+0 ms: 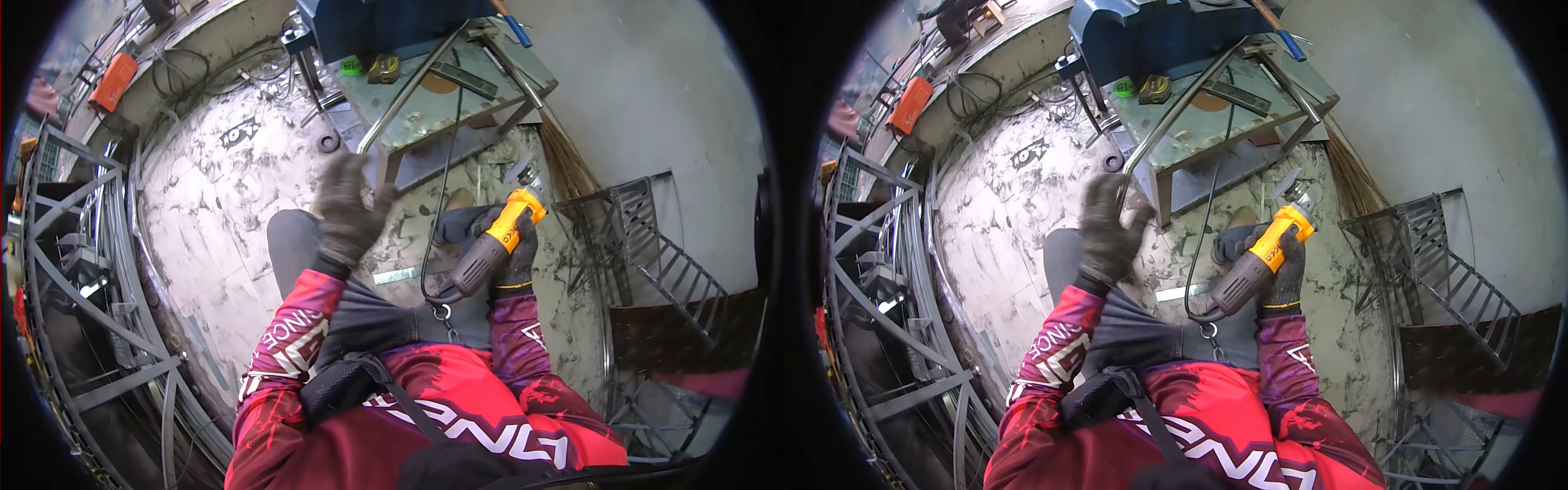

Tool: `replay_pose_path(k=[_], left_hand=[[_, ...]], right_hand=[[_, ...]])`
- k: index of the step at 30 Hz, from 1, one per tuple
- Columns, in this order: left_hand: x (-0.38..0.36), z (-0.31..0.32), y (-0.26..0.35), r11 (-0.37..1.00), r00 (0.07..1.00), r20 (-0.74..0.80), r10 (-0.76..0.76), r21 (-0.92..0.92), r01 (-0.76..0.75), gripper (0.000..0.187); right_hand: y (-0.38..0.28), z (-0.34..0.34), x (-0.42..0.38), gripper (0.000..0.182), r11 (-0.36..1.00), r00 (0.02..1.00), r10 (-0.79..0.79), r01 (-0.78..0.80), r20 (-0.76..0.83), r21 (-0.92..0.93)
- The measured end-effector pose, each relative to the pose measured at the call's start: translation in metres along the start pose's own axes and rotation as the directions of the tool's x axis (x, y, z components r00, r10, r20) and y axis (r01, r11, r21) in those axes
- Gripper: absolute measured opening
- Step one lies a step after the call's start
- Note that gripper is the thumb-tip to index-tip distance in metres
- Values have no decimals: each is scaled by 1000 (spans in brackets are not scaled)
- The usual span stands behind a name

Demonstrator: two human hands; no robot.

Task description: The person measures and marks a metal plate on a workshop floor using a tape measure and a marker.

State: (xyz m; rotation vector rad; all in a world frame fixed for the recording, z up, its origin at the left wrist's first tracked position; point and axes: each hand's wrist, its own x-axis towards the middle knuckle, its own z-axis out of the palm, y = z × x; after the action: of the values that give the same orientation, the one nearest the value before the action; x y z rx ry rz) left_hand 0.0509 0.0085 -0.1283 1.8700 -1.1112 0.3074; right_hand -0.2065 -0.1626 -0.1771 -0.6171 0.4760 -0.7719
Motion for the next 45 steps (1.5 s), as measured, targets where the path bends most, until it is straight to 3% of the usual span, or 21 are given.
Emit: replay_pose_path(k=[2,3,5,6,8,9,11,13,15,16,19,21,26,31,33,35,36,38,40,43,45], left_hand=[[-19,24,34,949,939,345,8,-298,101,66],[-20,26,60,927,841,541,9,-320,196,77],[-17,44,90,519,468,878,94,-445,730,83],[-20,61,98,511,477,874,91,-452,731,83],[-27,94,102,330,621,775,115,-620,712,79],[-24,88,107,328,626,771,116,-625,708,79],[-11,71,121,479,662,749,-25,-572,666,75],[-16,81,115,539,636,771,41,-553,635,83],[-22,63,114,726,652,755,-67,-412,551,82],[-24,52,118,672,608,789,-95,-400,623,83],[-42,65,110,590,634,772,-44,-492,640,91],[-42,63,111,589,583,811,-58,-444,676,96],[-38,54,115,641,405,897,-179,-206,739,101],[-49,70,113,662,452,876,-169,-239,710,101],[-52,75,111,657,483,861,-161,-272,704,101],[-50,71,113,670,510,841,-182,-273,690,98],[-47,67,114,663,509,841,-186,-275,696,98],[-36,57,110,683,636,764,-111,-406,607,87],[-28,48,112,679,616,779,-120,-388,623,87],[-28,45,102,692,626,770,-122,-386,610,83],[-25,33,91,708,649,753,-110,-399,583,80]], right_hand=[[-9,24,-1,48,999,998,28,-29,58,17],[-14,38,-2,48,998,993,49,-52,110,24],[-25,54,-3,47,997,983,79,-82,164,15],[-31,60,-2,47,999,985,29,-21,169,-46],[-40,68,4,48,981,980,-68,100,186,-166],[-41,69,7,48,980,979,-68,101,191,-171],[-44,68,14,54,904,967,-254,229,-22,-361],[-39,53,20,52,913,968,-252,233,-13,-335],[-29,44,16,51,891,964,-264,243,-2,-383],[-25,44,11,50,884,965,-264,242,1,-401],[-10,4,18,49,874,960,-280,246,-22,-419],[-7,-33,29,61,886,968,-250,220,-19,-409],[-9,-50,41,58,863,972,-235,202,-14,-463],[-11,2,33,53,757,919,-389,361,68,-545],[-11,-2,38,54,750,921,-389,333,25,-571],[-15,-5,41,54,741,924,-382,299,-10,-602],[-17,-2,38,57,829,959,-282,245,2,-503],[-18,7,34,59,899,982,-187,185,35,-396],[-15,45,15,62,993,981,89,-72,174,-98],[-1,83,-3,72,981,972,3,43,237,-190],[-11,89,-1,67,976,957,94,-33,275,-217]])
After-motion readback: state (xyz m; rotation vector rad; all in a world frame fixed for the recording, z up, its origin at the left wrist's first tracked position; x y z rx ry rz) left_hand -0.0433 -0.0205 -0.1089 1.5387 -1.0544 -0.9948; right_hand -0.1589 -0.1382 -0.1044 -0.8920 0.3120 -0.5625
